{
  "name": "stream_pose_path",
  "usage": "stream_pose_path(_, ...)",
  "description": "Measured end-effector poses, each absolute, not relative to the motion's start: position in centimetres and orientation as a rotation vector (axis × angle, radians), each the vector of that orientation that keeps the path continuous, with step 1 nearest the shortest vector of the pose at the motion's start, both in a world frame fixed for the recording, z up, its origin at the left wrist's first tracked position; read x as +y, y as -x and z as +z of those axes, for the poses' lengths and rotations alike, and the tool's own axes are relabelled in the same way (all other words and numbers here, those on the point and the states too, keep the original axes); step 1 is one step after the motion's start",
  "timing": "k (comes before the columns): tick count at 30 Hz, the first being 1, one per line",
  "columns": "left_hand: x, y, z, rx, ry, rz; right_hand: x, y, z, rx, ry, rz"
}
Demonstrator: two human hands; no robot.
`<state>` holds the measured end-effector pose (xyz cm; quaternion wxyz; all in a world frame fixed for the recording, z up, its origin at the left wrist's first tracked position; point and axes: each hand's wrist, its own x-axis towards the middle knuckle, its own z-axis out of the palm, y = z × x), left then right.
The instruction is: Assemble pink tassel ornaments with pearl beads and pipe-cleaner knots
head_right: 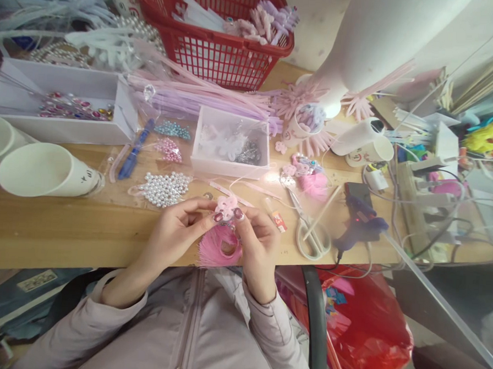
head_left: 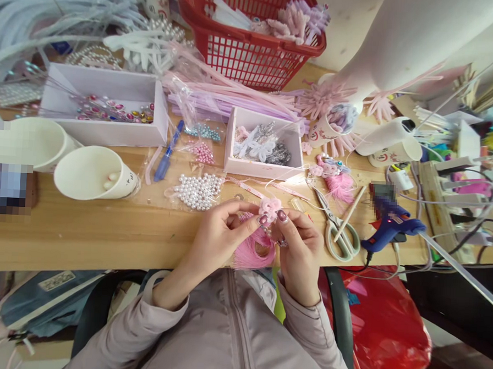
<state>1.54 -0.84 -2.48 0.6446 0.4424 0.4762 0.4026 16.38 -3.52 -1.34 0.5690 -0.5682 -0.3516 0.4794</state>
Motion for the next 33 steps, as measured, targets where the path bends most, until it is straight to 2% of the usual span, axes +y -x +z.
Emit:
stream_pose_path(8, -1.1, -2.1, -2.2, 1.005, -1.082, 0.932, -3.6, -16.2, -2.2, -0.834, 1.333, 1.026)
stream_pose_path(33, -1.6, -2.8, -1.6, 1.034, -0.796, 0.994, -3.8, -16.0, -2.2, -0.843, 1.347, 0.948)
